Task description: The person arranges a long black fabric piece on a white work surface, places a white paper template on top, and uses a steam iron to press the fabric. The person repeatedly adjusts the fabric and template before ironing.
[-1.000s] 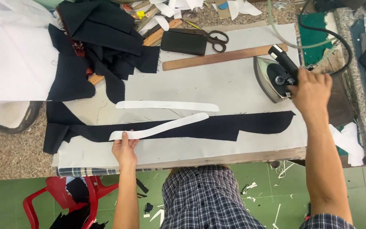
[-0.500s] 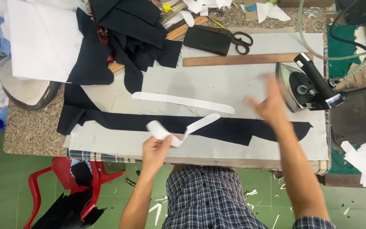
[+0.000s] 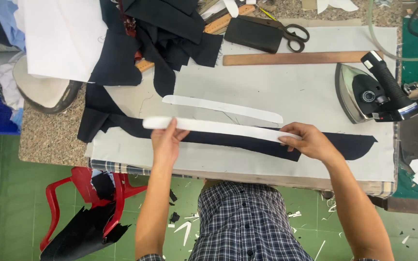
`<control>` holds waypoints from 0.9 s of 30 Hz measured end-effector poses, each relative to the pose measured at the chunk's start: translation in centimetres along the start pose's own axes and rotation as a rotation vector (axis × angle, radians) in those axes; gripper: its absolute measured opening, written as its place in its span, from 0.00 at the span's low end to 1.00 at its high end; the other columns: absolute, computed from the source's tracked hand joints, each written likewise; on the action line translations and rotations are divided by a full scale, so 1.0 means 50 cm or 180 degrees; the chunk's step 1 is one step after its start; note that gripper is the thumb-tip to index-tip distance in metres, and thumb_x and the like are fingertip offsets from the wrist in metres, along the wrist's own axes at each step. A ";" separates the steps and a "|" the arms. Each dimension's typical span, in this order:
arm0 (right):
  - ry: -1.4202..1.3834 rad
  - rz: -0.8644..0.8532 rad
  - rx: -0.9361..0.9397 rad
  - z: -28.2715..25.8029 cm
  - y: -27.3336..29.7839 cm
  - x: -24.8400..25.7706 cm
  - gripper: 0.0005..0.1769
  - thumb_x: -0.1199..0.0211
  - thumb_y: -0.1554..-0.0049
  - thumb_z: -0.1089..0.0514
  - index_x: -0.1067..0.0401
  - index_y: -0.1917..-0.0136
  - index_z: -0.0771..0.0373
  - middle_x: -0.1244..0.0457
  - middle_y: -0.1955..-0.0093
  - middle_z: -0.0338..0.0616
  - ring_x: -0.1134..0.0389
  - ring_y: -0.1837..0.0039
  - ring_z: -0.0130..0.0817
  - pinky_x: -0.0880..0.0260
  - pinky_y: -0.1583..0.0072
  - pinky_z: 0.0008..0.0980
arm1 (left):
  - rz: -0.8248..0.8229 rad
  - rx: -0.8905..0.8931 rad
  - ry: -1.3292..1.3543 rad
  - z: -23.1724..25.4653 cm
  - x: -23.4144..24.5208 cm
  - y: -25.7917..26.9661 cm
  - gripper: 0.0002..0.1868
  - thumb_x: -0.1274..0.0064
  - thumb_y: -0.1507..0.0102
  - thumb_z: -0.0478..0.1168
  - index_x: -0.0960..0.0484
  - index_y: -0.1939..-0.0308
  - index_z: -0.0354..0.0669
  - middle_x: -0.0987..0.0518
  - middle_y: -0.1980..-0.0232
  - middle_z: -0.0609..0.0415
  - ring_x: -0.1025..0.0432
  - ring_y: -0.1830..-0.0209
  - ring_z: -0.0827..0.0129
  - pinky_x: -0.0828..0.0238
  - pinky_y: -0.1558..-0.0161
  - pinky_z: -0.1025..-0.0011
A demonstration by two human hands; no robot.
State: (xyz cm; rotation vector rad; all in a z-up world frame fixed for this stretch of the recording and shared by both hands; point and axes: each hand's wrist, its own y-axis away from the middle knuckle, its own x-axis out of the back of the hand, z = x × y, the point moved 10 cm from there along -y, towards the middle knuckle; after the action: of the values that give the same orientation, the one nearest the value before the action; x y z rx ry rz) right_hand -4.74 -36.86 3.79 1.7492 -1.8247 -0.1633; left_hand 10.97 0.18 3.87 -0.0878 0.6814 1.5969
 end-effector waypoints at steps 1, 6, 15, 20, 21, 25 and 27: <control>0.0104 0.0066 -0.0116 0.042 -0.015 -0.004 0.20 0.27 0.47 0.62 0.22 0.42 0.68 0.26 0.58 0.59 0.24 0.62 0.44 0.29 0.49 0.39 | 0.0194 0.0284 -0.0162 -0.064 0.050 -0.013 0.14 0.43 0.35 0.33 0.25 0.48 0.30 0.17 0.57 0.43 0.18 0.63 0.52 0.14 0.59 0.54; 0.2385 0.0970 0.0418 0.122 -0.101 -0.031 0.25 0.30 0.45 0.40 0.23 0.38 0.51 0.27 0.50 0.40 0.26 0.46 0.36 0.32 0.40 0.30 | 0.0591 0.0804 -0.0581 -0.214 0.188 -0.026 0.20 0.40 0.35 0.35 0.27 0.43 0.28 0.19 0.56 0.44 0.18 0.62 0.56 0.15 0.52 0.54; 0.4100 0.1751 0.1831 0.003 -0.206 -0.080 0.33 0.53 0.35 0.33 0.33 0.24 0.50 0.36 0.25 0.40 0.44 0.20 0.45 0.51 0.22 0.56 | 0.0521 -0.2237 -0.3551 -0.085 0.139 0.100 0.31 0.43 0.34 0.38 0.37 0.29 0.38 0.42 0.27 0.36 0.45 0.24 0.42 0.50 0.26 0.47; 0.3174 0.0913 0.2543 -0.020 -0.113 -0.176 0.29 0.55 0.37 0.32 0.27 0.34 0.48 0.43 0.21 0.51 0.46 0.20 0.54 0.45 0.25 0.57 | -0.0875 -0.2071 -0.5572 -0.247 0.077 0.094 0.35 0.68 0.28 0.61 0.38 0.24 0.43 0.49 0.18 0.40 0.59 0.17 0.48 0.75 0.22 0.45; 0.3180 0.0909 0.2537 -0.003 -0.108 -0.173 0.29 0.55 0.37 0.32 0.27 0.34 0.48 0.43 0.21 0.51 0.46 0.20 0.54 0.45 0.25 0.57 | -0.0879 -0.2066 -0.5567 -0.241 0.071 0.095 0.35 0.68 0.28 0.61 0.38 0.24 0.43 0.49 0.18 0.40 0.59 0.17 0.48 0.75 0.22 0.45; 0.3316 0.1516 0.1971 0.086 -0.130 -0.060 0.33 0.55 0.36 0.30 0.30 0.30 0.49 0.42 0.24 0.54 0.46 0.21 0.54 0.46 0.25 0.55 | -0.1023 -0.1842 -0.5764 -0.247 0.059 0.095 0.35 0.68 0.28 0.61 0.36 0.24 0.46 0.46 0.18 0.41 0.57 0.17 0.49 0.77 0.23 0.45; 0.3136 0.2290 0.1378 0.096 -0.109 0.034 0.33 0.50 0.32 0.38 0.32 0.25 0.62 0.43 0.25 0.66 0.46 0.21 0.60 0.46 0.27 0.56 | -0.1024 -0.1839 -0.5735 -0.245 0.059 0.097 0.35 0.67 0.29 0.61 0.36 0.24 0.47 0.46 0.18 0.42 0.57 0.17 0.50 0.77 0.22 0.45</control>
State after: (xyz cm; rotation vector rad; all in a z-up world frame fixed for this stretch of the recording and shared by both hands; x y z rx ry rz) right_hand -2.31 -40.64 -2.15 0.9526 -1.5977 1.2214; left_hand 1.92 -2.91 -5.69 0.7097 -1.1253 0.9348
